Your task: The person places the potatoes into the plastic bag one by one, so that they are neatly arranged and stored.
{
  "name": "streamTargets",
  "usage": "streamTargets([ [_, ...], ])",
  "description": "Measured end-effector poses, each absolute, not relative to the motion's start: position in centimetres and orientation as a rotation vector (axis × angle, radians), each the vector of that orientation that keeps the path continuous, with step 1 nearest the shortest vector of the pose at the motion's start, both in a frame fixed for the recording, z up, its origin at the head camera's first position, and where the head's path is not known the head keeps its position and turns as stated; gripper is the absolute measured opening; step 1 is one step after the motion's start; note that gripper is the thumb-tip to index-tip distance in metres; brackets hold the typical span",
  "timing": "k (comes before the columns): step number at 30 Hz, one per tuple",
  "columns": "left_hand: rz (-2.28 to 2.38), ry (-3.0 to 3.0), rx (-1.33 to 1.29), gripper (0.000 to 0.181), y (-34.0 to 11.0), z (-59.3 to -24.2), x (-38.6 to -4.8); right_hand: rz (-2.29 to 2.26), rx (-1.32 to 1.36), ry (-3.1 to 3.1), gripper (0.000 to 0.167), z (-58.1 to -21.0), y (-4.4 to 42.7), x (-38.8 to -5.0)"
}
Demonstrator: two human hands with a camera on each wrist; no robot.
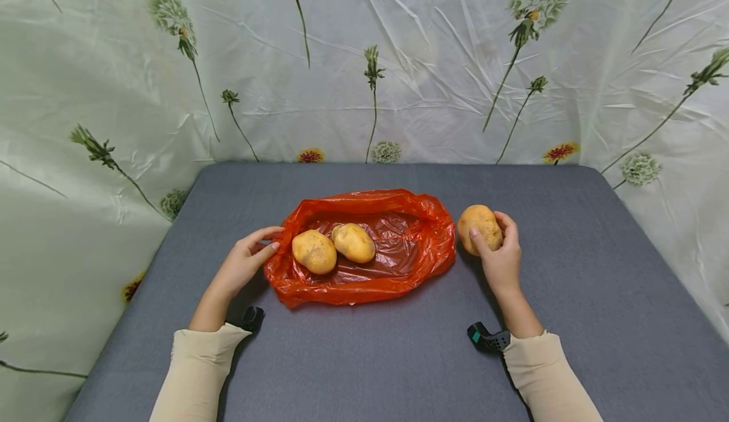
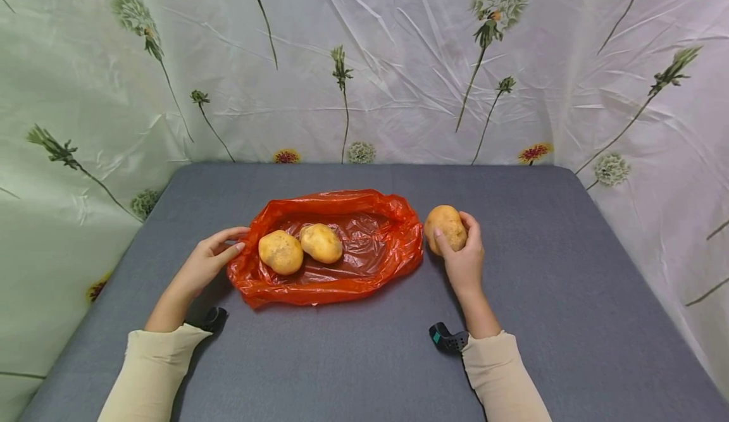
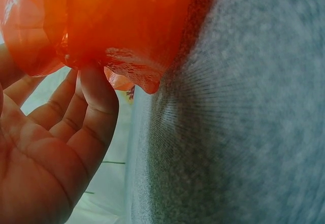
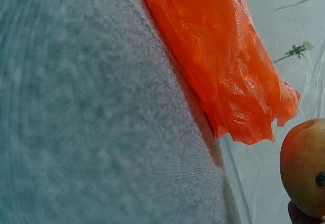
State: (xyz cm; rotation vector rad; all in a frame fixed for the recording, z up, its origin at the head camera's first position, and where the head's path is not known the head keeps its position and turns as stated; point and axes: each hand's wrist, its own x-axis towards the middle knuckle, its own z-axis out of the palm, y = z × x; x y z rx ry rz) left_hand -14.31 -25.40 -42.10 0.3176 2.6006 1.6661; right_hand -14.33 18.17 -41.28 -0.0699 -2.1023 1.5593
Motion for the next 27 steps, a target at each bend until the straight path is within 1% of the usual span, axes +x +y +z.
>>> streamTargets([
  [9,1.674,2.598,0.315,0.036,-25.4,-42.2,-14.3,1.552,-0.004,-2.063,0.053,-40.3,17.5,-14.1],
  [17,1.666,2.596,0.328,0.036,-25.4,-42.2,-14.3,1.607,0.034,-2.036,0.053,-41.7,17.7,-15.1],
  [22,1.666,2.598,0.321,0.035,-25.4,-42.1,-14.3,1.59,0.07,-2.075,0.054,-41.7,17.0,-15.3],
  [27,1.669,2.593,0.323,0.035,-25.4,-42.2,-14.4,1.586,0.109,-2.11,0.054,-40.0,15.1,-14.6],
])
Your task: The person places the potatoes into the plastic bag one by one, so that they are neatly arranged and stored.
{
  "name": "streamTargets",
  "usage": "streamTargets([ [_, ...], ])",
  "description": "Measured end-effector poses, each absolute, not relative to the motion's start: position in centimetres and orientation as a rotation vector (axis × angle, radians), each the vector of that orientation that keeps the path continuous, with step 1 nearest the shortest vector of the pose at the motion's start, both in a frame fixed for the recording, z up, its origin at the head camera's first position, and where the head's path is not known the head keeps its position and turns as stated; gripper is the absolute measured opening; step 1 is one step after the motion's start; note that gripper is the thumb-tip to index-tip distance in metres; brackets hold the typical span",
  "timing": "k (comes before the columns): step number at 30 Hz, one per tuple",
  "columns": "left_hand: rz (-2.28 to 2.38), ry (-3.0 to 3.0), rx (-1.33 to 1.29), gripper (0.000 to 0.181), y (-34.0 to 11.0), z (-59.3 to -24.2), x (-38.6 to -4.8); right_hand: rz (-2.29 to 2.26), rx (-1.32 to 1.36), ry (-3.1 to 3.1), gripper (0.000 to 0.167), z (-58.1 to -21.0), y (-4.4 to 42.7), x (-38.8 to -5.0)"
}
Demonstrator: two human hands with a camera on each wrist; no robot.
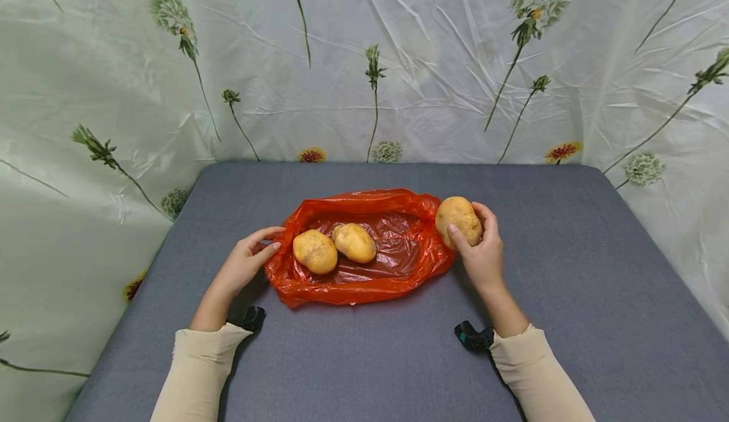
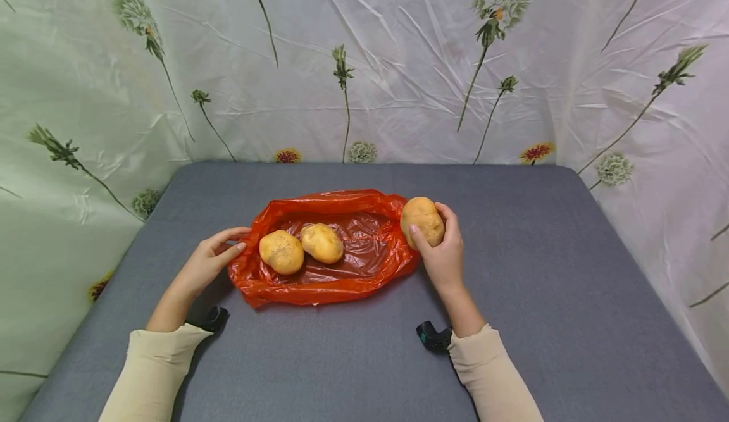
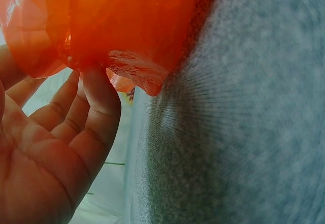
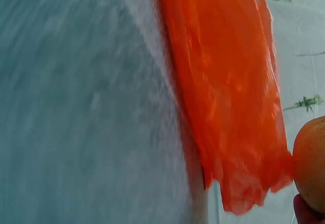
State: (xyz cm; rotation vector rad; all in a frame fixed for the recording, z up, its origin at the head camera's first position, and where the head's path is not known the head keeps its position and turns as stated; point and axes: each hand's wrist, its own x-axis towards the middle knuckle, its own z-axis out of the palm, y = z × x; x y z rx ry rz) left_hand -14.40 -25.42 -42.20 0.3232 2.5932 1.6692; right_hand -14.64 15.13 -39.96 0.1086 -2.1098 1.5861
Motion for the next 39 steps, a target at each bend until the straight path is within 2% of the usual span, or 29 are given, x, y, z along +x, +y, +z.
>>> streamTargets([
  [7,1.676,2.578,0.317,0.035,-25.3,-42.0,-14.3,1.6,0.2,-2.105,0.055,-38.5,13.0,-14.3],
  [17,1.678,2.59,0.318,0.035,-25.4,-42.2,-14.3,1.524,0.304,-2.184,0.059,-41.4,11.4,-16.3],
  [39,1.688,2.568,0.298,0.036,-25.2,-42.0,-14.3,1.504,0.399,-2.38,0.059,-42.8,8.8,-17.4],
])
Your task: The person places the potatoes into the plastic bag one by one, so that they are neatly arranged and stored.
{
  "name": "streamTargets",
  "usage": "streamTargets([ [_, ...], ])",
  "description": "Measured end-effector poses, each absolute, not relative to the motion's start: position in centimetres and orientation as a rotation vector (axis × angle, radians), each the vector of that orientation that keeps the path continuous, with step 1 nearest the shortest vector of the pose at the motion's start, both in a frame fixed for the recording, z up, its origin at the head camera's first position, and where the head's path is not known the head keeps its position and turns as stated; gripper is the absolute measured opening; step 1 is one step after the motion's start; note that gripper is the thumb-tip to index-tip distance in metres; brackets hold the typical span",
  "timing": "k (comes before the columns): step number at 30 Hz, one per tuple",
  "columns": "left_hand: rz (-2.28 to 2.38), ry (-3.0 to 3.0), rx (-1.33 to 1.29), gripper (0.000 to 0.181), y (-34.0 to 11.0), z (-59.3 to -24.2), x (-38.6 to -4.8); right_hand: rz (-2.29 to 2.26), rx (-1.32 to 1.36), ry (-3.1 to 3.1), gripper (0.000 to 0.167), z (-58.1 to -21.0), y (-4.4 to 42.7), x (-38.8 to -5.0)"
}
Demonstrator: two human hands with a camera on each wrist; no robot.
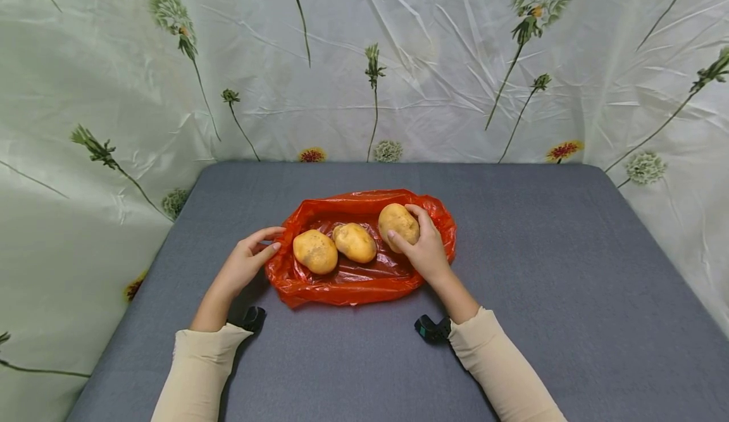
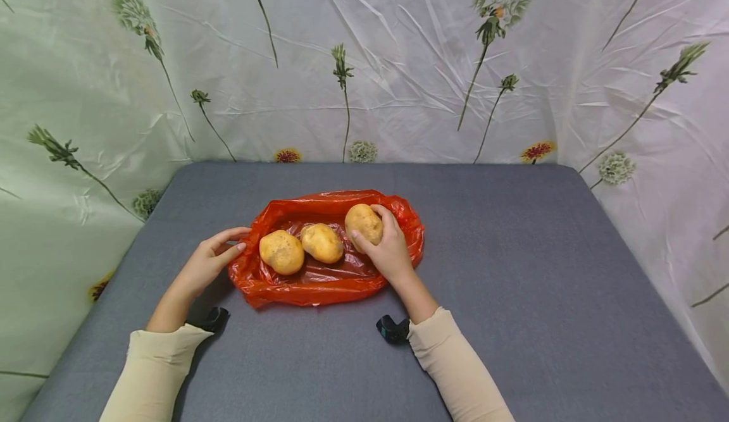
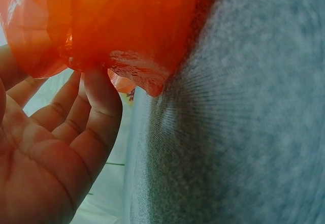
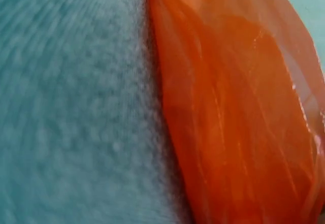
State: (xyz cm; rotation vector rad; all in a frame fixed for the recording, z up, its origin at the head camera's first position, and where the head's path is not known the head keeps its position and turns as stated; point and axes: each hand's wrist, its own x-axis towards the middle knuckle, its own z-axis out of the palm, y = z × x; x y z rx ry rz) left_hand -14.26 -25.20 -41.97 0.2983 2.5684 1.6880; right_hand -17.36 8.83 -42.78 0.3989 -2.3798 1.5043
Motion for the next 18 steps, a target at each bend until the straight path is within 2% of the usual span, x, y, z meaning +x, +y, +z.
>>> streamTargets([
  [18,1.64,2.605,0.291,0.036,-25.3,-42.1,-14.4,1.503,0.409,-2.466,0.056,-43.9,8.9,-17.4],
])
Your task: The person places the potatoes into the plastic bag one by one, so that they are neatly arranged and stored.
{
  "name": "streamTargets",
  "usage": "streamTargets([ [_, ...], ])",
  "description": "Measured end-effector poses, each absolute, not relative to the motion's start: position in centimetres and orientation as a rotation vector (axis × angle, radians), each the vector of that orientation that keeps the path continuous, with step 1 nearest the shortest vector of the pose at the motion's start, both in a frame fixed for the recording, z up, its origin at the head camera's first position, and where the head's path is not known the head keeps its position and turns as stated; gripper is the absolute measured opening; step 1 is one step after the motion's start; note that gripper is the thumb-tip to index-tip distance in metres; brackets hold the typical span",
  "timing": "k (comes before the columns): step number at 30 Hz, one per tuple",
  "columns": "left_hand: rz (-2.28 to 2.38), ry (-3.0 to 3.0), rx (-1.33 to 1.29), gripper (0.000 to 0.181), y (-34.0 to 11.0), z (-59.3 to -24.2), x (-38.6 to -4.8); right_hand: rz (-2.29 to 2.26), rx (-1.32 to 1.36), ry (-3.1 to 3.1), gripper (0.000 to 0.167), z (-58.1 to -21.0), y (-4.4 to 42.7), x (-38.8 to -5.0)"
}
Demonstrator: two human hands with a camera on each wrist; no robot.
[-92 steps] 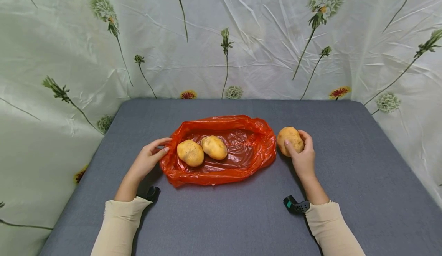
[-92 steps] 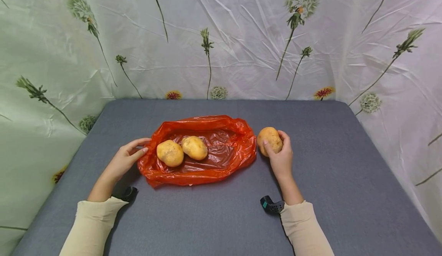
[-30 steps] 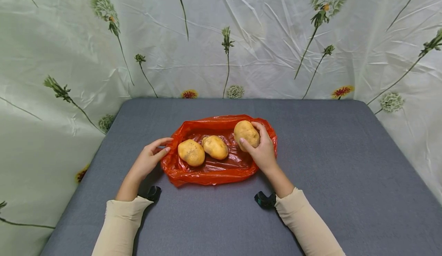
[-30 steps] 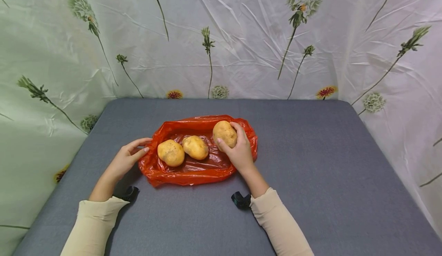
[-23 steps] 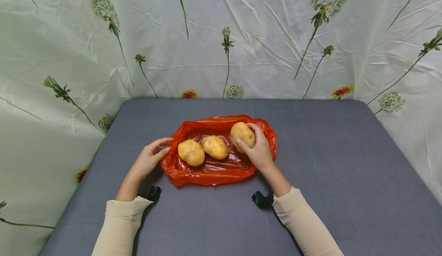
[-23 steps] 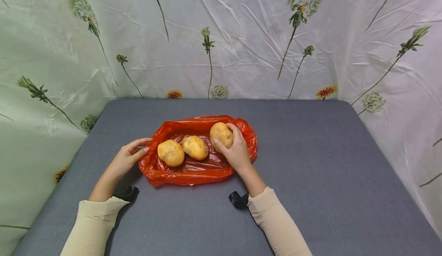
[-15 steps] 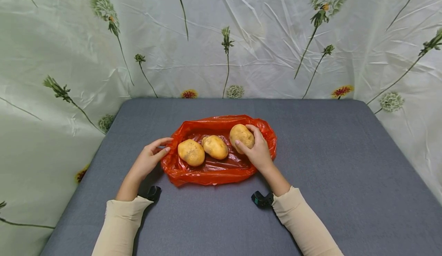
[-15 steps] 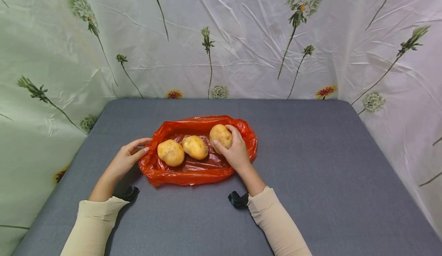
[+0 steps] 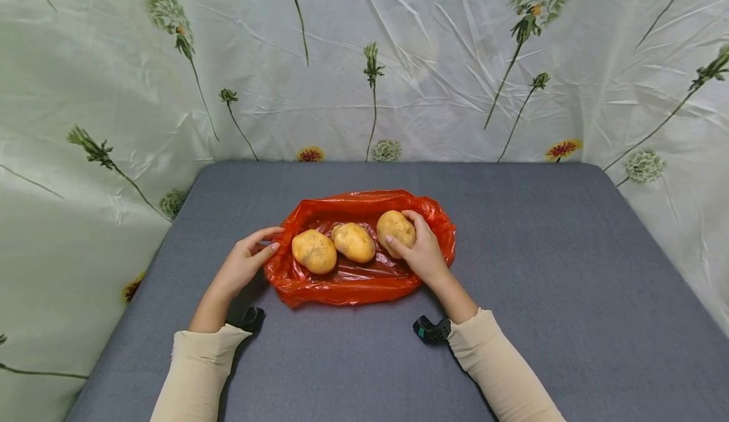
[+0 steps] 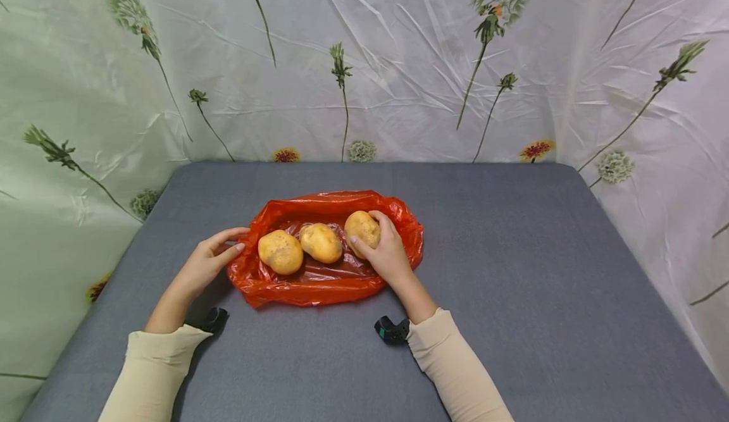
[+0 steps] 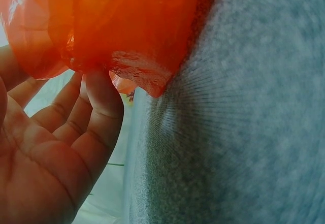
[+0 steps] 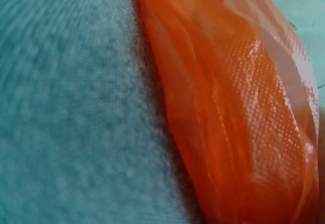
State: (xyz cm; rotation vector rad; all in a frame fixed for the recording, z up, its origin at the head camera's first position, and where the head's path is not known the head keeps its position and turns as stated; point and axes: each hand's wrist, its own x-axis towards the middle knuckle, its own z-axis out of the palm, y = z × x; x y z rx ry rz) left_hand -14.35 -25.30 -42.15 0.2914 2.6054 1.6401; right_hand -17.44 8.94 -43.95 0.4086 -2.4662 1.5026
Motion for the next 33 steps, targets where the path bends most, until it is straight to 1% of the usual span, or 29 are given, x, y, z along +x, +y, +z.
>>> streamTargets([
  [21,1.639,2.599,0.294,0.036,-25.33,-42.08,-14.35,1.451,0.427,-2.556,0.059,-43.96,9.01,-17.11],
  [33,1.635,2.609,0.302,0.036,-25.41,-42.22,-14.37,1.404,0.472,-2.561,0.055,-43.83,9.02,-17.13],
])
